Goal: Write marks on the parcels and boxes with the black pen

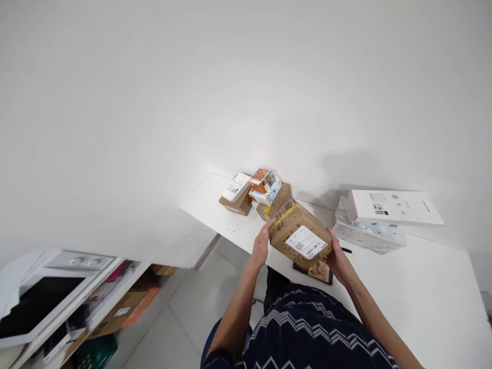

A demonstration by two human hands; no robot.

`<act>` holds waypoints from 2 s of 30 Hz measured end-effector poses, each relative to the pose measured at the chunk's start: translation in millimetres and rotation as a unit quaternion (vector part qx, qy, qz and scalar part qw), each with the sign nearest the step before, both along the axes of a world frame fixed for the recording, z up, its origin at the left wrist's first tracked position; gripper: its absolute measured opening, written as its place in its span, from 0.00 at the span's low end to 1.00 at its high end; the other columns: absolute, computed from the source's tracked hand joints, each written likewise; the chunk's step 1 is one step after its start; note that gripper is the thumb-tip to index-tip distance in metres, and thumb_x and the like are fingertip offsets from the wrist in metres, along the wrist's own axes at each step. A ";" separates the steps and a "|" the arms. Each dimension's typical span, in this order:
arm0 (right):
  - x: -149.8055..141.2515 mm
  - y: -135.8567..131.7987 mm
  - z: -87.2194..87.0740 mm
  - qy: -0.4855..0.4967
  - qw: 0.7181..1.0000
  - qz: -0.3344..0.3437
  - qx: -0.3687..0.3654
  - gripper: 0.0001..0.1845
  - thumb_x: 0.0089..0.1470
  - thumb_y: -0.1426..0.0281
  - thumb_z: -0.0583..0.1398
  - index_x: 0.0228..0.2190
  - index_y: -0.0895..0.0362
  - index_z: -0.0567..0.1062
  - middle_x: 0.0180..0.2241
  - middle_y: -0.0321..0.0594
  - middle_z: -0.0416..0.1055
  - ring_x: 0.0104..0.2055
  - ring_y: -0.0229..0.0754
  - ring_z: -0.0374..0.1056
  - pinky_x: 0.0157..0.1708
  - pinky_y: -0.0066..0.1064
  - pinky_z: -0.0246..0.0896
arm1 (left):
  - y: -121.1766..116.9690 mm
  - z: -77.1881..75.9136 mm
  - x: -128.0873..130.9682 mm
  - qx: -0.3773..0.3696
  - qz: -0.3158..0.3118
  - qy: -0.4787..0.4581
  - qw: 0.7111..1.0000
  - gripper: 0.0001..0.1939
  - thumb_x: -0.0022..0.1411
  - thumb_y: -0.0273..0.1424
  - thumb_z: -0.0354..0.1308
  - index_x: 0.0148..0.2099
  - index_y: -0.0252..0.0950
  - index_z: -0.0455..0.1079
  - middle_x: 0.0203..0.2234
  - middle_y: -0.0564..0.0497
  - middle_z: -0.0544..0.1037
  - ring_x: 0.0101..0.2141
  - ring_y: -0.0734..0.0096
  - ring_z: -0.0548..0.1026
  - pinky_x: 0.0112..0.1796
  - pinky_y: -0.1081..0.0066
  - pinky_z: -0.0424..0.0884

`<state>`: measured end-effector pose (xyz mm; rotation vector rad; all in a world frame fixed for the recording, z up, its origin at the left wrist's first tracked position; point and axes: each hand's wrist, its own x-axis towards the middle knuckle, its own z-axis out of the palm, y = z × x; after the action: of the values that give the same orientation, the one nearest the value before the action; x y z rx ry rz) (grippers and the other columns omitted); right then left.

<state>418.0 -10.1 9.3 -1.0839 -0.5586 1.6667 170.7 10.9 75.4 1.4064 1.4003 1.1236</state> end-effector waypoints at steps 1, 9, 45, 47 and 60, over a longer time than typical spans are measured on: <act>-1.4 0.2 -0.4 0.003 1.000 -0.008 -0.011 0.37 0.52 0.45 0.56 0.61 0.38 0.57 0.55 0.33 0.70 0.42 0.43 0.72 0.25 0.29 0.69 | -0.8 4.3 -0.7 0.015 -0.005 0.024 1.000 0.31 0.65 0.53 0.39 0.59 0.43 0.67 0.58 0.48 0.69 0.56 0.56 0.66 0.55 0.54 0.62; -3.7 0.6 -8.0 0.031 0.995 0.032 -0.088 0.37 0.55 0.41 0.47 0.55 0.50 0.67 0.42 0.45 0.78 0.36 0.51 0.75 0.26 0.37 0.70 | -2.4 27.7 -1.4 0.102 -0.095 0.153 0.978 0.25 0.67 0.48 0.42 0.57 0.44 0.69 0.56 0.48 0.71 0.58 0.57 0.63 0.60 0.51 0.48; -13.0 -7.8 -0.2 0.067 0.960 0.244 -0.118 0.41 0.54 0.38 0.40 0.22 0.57 0.75 0.17 0.43 0.72 0.17 0.38 0.64 0.20 0.30 0.57 | 17.7 -40.5 -16.4 -0.028 0.080 -0.260 0.962 0.30 0.55 0.52 0.57 0.51 0.35 0.71 0.52 0.44 0.73 0.56 0.55 0.67 0.56 0.60 0.61; -12.5 -9.1 2.7 0.074 0.959 0.255 -0.100 0.42 0.54 0.38 0.40 0.23 0.58 0.77 0.16 0.43 0.72 0.17 0.38 0.63 0.20 0.29 0.55 | 19.9 -46.3 -14.4 -0.043 0.117 -0.262 0.957 0.29 0.57 0.52 0.55 0.52 0.36 0.70 0.52 0.46 0.74 0.56 0.58 0.66 0.56 0.61 0.61; -6.9 -16.4 32.6 0.078 0.940 0.332 0.010 0.45 0.53 0.37 0.43 0.24 0.62 0.81 0.19 0.47 0.75 0.20 0.39 0.67 0.26 0.29 0.59 | -1.6 -60.2 18.1 -0.214 0.026 -0.371 0.903 0.32 0.59 0.57 0.45 0.40 0.34 0.74 0.36 0.43 0.80 0.42 0.49 0.77 0.44 0.52 0.72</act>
<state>411.1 -26.5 41.9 -0.7727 -0.8991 2.2978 188.8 9.3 15.2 0.5268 1.0265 1.1260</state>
